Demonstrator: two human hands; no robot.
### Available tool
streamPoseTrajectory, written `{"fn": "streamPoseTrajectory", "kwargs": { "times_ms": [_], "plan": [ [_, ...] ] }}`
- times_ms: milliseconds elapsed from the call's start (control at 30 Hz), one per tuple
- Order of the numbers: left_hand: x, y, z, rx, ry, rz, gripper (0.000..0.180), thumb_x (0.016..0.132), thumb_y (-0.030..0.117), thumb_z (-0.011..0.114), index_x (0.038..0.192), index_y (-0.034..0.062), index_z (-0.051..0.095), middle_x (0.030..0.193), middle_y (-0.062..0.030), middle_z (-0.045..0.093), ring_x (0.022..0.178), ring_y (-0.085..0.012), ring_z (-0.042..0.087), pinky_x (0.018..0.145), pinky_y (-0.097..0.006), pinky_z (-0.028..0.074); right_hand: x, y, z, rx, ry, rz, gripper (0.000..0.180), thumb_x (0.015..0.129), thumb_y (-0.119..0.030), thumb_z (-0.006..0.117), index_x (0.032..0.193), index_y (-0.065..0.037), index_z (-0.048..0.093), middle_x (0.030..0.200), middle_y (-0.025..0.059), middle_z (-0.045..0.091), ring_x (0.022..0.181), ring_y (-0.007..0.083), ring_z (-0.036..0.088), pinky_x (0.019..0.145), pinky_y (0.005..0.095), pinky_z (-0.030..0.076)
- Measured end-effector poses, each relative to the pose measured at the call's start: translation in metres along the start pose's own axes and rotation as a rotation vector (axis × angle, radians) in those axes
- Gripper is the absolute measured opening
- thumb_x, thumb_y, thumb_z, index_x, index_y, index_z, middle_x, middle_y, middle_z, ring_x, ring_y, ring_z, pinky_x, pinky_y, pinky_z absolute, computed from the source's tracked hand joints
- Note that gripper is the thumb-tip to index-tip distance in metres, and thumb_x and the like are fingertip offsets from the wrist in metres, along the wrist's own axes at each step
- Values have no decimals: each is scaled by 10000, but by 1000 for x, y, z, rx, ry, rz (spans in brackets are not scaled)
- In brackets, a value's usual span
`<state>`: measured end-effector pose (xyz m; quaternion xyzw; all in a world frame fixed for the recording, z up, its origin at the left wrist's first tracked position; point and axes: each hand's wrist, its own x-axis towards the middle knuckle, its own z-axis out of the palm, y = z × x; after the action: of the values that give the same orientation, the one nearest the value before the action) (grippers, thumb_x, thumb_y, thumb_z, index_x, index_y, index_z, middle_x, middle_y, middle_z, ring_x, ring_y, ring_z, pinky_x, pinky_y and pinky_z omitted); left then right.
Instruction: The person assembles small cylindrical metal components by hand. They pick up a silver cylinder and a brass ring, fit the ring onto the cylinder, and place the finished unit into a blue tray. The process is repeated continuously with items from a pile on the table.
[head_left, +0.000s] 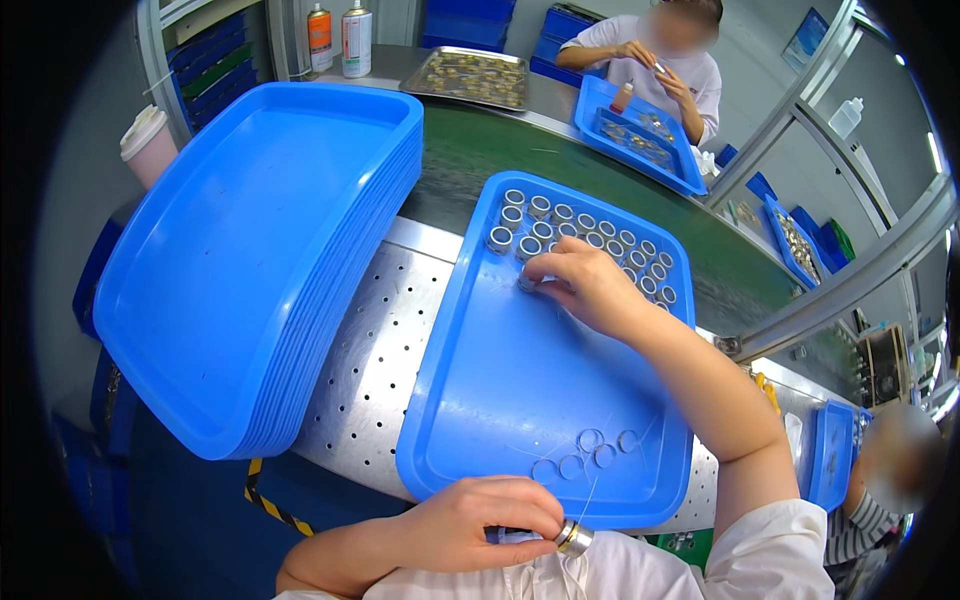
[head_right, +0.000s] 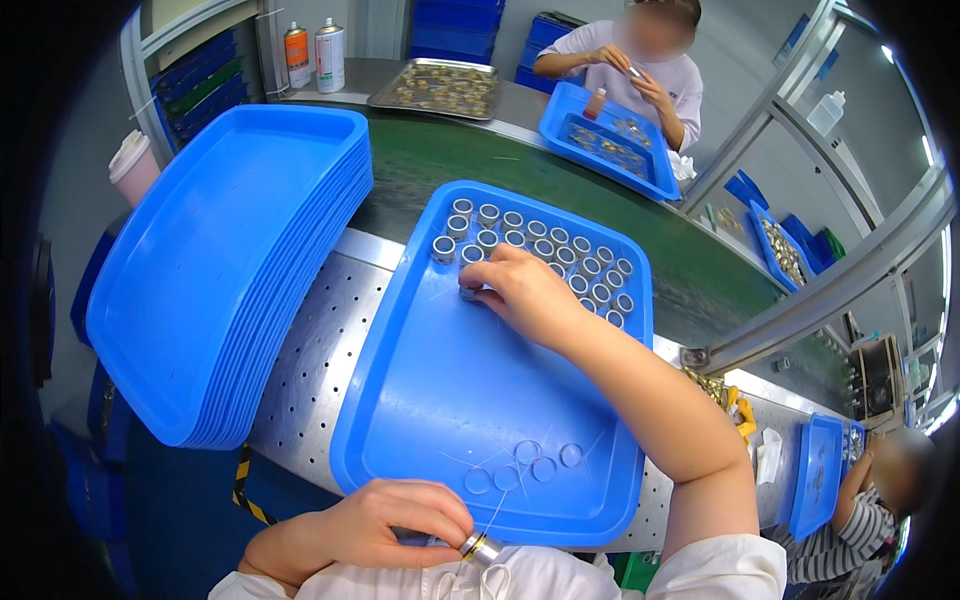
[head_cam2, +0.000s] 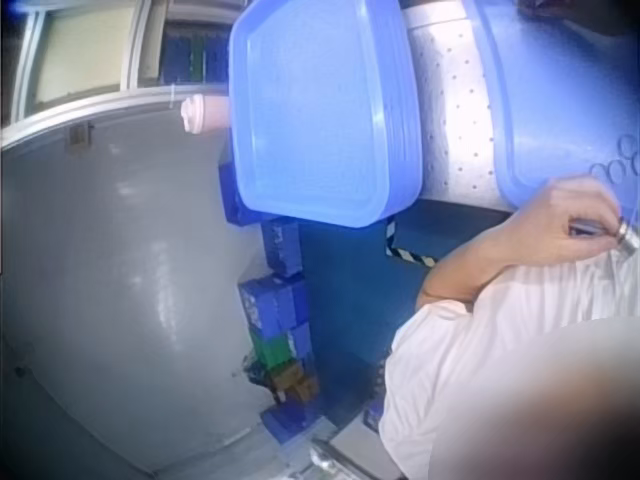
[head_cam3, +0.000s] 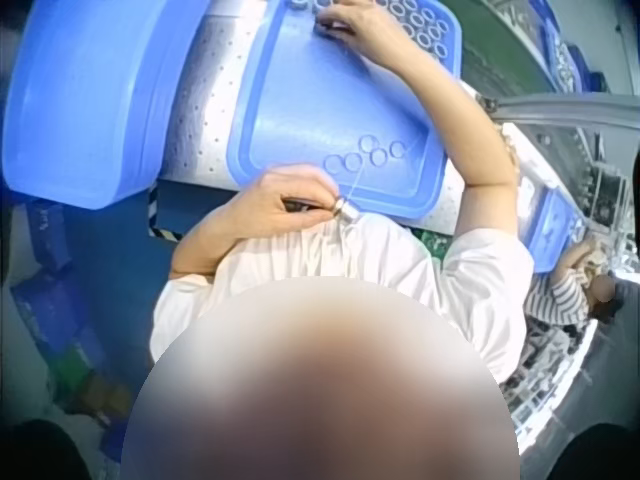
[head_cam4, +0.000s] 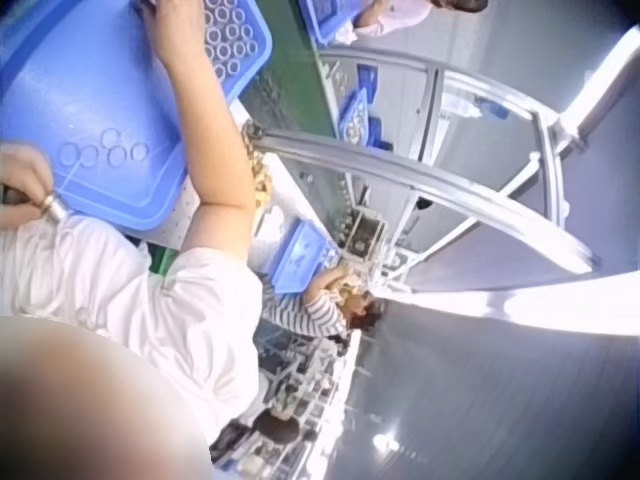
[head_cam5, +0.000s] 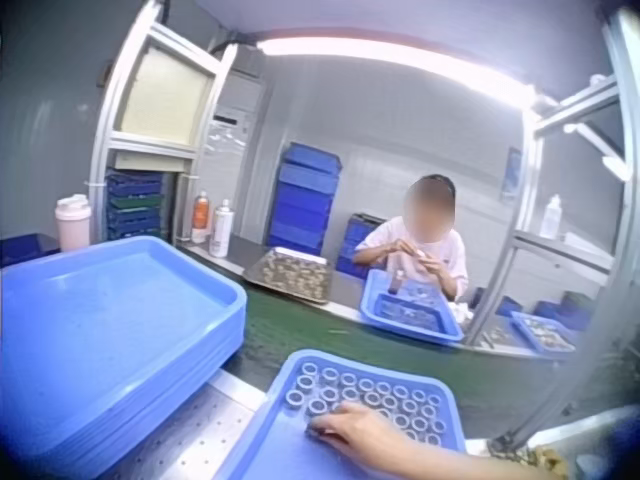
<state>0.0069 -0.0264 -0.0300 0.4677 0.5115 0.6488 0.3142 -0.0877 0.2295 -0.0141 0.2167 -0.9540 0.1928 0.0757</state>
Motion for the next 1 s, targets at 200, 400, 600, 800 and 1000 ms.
{"fn": "streamPoseTrajectory", "kwargs": {
  "times_ms": [200,400,600,800,1000],
  "plan": [
    [-2,-2,-1,0,10,8,137,725,-6,714,852,-13,661,901,-115,639,847,-237,621,709,-307,492,-10,-1,-29,-150,-5,26,158,708,-83,700,856,-72,647,859,75,580,850,246,522,765,349,459],
    [0,-3,0,-3,1,22,141,719,-4,720,847,-15,663,901,-121,640,849,-238,622,709,-309,494,-20,8,-15,-294,11,25,127,703,-125,705,818,-76,685,846,47,553,856,224,501,772,330,456],
    [-3,0,-1,6,16,0,141,720,-4,719,847,-17,661,900,-124,638,846,-238,623,712,-307,495,-13,2,-15,-298,41,28,179,689,-120,712,855,-71,669,851,57,553,868,235,502,786,339,454],
    [-3,-4,1,4,20,41,128,770,32,670,896,33,647,923,-62,629,825,-198,605,697,-288,483,0,-5,-5,-272,51,-111,168,698,-125,699,854,-75,665,853,53,553,871,238,502,785,342,448],
    [-6,5,0,8,27,-14,131,719,-19,710,838,-23,655,895,-123,635,839,-241,621,706,-305,491,7,-1,5,-327,67,-104,114,712,-131,677,818,-89,680,840,50,548,861,233,501,776,341,442]
  ]
}}
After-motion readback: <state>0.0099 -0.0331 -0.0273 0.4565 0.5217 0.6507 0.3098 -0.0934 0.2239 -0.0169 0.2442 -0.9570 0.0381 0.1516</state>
